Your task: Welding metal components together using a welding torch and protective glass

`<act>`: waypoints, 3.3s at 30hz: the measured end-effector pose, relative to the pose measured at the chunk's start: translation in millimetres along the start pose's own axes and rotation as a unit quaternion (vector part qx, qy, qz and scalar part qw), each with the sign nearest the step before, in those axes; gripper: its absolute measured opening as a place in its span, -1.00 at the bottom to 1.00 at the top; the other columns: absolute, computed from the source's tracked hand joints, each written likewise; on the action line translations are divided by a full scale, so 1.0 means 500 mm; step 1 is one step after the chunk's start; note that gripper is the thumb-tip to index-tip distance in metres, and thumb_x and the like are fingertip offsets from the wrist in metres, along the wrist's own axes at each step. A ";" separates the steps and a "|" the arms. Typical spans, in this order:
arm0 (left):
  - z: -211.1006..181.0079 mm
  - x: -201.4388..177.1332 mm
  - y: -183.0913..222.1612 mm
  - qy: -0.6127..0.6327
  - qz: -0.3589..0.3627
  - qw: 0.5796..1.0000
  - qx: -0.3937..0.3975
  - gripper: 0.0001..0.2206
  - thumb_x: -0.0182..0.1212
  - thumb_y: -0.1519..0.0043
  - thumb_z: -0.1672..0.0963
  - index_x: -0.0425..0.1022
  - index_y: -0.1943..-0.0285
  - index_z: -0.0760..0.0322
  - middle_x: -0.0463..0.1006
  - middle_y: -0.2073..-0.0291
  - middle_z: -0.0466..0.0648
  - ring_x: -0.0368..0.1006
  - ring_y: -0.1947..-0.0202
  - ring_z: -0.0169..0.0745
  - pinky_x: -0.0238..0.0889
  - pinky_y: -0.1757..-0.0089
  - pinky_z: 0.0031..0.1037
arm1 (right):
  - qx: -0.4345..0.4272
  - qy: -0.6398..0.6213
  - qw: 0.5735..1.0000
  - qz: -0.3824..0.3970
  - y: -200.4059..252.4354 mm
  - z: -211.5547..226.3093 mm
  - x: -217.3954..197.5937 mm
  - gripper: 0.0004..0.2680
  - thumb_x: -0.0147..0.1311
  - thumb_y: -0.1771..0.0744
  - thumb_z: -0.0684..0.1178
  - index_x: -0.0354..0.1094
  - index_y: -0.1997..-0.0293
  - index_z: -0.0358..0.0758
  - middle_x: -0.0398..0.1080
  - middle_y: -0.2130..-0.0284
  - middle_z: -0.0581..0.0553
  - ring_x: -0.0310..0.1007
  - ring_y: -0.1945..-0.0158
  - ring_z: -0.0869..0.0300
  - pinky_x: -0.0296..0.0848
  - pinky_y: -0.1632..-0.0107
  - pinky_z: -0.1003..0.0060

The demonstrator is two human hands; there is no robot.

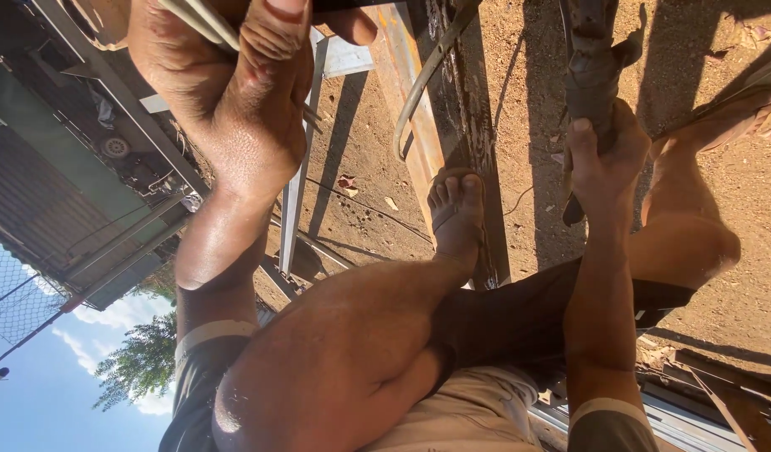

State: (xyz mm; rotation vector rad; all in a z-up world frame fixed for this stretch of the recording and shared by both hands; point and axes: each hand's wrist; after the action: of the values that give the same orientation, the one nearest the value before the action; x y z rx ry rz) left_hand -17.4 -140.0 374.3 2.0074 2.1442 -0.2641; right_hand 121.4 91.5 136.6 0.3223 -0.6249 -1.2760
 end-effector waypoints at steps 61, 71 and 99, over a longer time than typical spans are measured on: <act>0.038 -0.033 0.055 0.104 0.007 0.994 -0.042 -0.77 0.03 -0.57 0.31 0.38 -0.32 0.20 0.38 0.01 0.20 0.40 0.16 0.44 0.50 0.06 0.23 | -0.036 0.085 0.995 -0.029 -0.002 -0.037 -0.030 -0.72 0.05 -0.53 0.09 0.31 0.04 -0.44 0.29 0.48 -0.10 0.23 0.47 0.24 0.22 0.39 0.25; 0.038 -0.140 0.057 0.056 -0.110 0.990 0.069 -0.59 -0.12 -0.74 0.29 0.61 -0.49 -0.04 0.59 -0.41 0.10 -0.28 0.67 -0.08 -0.33 0.53 -0.12 | -0.037 0.038 0.998 -0.029 0.004 -0.043 -0.030 -0.74 0.03 -0.53 0.04 0.21 0.14 -0.40 0.18 0.60 -0.09 0.09 0.57 0.26 0.15 0.44 0.29; 0.038 -0.057 0.073 0.015 -0.068 0.990 -0.125 -0.66 0.27 -0.56 0.20 0.39 -0.50 0.21 0.48 0.18 0.27 0.61 0.35 0.46 0.22 0.41 -0.17 | -0.055 0.089 0.994 -0.027 -0.006 -0.062 -0.038 -0.69 0.11 -0.53 0.10 0.25 0.12 -0.44 0.24 0.45 -0.12 0.17 0.42 0.22 0.14 0.37 0.24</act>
State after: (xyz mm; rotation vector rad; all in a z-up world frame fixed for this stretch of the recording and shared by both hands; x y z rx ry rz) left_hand 21.2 -170.0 363.2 1.7412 2.2106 0.0153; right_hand 134.7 105.1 105.8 0.3591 -0.3953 -1.3107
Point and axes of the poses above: each hand's wrist, its own y-axis away from the middle knuckle, its own x-axis out of the palm, z = x × y
